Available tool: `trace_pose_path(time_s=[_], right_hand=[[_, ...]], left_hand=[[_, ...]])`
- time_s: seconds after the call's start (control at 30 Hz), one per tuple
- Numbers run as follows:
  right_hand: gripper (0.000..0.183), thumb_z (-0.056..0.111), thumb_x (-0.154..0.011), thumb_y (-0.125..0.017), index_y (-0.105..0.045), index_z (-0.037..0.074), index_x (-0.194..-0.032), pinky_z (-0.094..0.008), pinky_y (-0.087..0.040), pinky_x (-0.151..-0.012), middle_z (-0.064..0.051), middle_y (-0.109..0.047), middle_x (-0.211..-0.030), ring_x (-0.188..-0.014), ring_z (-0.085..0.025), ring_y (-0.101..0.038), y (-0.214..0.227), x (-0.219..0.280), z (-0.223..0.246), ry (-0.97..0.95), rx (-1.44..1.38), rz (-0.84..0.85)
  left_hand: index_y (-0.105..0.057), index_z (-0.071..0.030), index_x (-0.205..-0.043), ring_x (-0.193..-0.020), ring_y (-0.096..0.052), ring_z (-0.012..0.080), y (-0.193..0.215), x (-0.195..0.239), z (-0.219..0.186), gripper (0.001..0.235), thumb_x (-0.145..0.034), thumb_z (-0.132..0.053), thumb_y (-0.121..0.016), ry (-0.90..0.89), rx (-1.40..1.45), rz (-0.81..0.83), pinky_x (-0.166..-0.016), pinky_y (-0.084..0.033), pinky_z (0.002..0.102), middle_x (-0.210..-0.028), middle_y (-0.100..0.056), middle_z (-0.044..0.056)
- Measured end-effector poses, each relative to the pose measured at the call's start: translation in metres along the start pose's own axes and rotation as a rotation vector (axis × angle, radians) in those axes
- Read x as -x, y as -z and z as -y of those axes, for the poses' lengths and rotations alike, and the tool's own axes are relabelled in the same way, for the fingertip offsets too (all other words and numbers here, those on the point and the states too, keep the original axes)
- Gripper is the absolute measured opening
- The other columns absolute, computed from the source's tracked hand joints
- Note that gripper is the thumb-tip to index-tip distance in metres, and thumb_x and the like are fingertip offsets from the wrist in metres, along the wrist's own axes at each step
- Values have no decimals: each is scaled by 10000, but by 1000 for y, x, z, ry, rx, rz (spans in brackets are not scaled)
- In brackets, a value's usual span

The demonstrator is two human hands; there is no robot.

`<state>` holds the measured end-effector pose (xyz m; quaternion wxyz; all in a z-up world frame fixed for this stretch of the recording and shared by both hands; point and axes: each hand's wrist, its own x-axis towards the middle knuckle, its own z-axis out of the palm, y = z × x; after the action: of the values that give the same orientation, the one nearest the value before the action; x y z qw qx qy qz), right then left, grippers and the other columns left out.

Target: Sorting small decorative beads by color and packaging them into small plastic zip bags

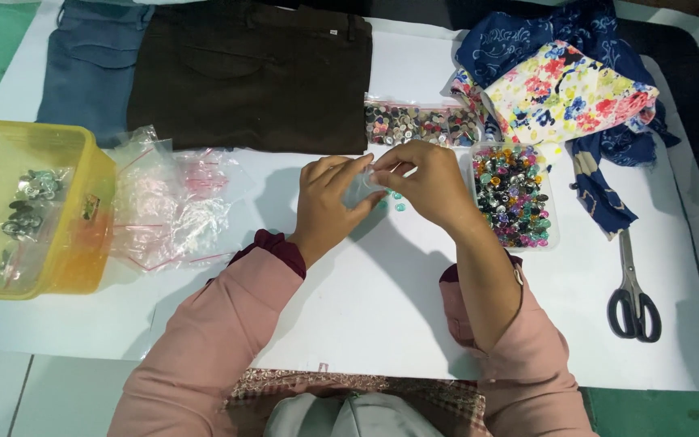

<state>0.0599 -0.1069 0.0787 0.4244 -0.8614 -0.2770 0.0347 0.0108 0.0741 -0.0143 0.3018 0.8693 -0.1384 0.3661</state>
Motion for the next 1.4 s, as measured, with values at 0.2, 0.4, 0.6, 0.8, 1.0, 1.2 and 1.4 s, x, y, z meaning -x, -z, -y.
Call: trace_pose_path(time_s=[0.2, 0.4, 0.6, 0.8, 1.0, 1.2, 1.4], right_hand=[[129, 107, -891, -798, -797, 110, -1020, -325, -613, -682, -80, -718, -834, -783, -220, -728, -5, -8, -34, -59, 194, -171], [186, 28, -862, -730, -816, 146, -977, -355, -610, -693, -73, -723, -807, -769, -256, -740, -22, -14, -72, -165, 372, -32], [198, 22, -847, -740, -812, 85, -1021, -436, -609, -779, -155, -737, -884, -879, -352, -745, -29, -16, -72, -151, 354, 64], [217, -5, -837, -743, -822, 84, -1019, -409, -608, -793, -159, -742, -889, -888, -335, -752, -27, -16, -64, -166, 394, 103], [196, 1, -826, -739, -828, 93, -975, -392, -609, -759, -144, -729, -821, -832, -317, -749, -29, -17, -73, -134, 411, 112], [193, -14, -803, -760, -829, 75, -960, -410, -614, -741, -165, -733, -814, -820, -335, -751, -27, -16, -69, -94, 426, 128], [208, -30, -789, -728, -825, 79, -938, -389, -604, -734, -128, -734, -785, -769, -307, -743, -29, -17, -79, -48, 418, 53]], left_hand=[[-668, -160, -1321, -1051, -678, 217, 1, 1, 1, 523, -854, -294, -862, 61, 84, -22, -923, -483, 420, -1023, -766, 39], [-662, -165, -1341, -1035, -698, 234, -1, 1, -1, 546, -841, -250, -865, 49, 117, -11, -931, -510, 430, -1018, -759, 57], [-645, -143, -1365, -973, -738, 258, 2, 3, -2, 570, -827, -157, -834, 45, 156, 11, -903, -569, 415, -1064, -770, 83], [-633, -109, -1372, -955, -750, 284, 7, 1, -5, 577, -825, -108, -819, 50, 151, 20, -893, -585, 420, -1079, -763, 120], [-584, -119, -1428, -973, -752, 298, 5, 4, -3, 638, -832, -100, -811, 74, 143, 54, -881, -599, 420, -1103, -752, 140], [-589, -135, -1407, -983, -746, 286, 8, 3, -5, 616, -830, -114, -806, 106, 169, 75, -880, -601, 415, -1106, -747, 116], [-589, -137, -1411, -1035, -740, 278, 4, 4, -3, 620, -830, -114, -805, 140, 195, 62, -892, -604, 387, -1149, -741, 112]])
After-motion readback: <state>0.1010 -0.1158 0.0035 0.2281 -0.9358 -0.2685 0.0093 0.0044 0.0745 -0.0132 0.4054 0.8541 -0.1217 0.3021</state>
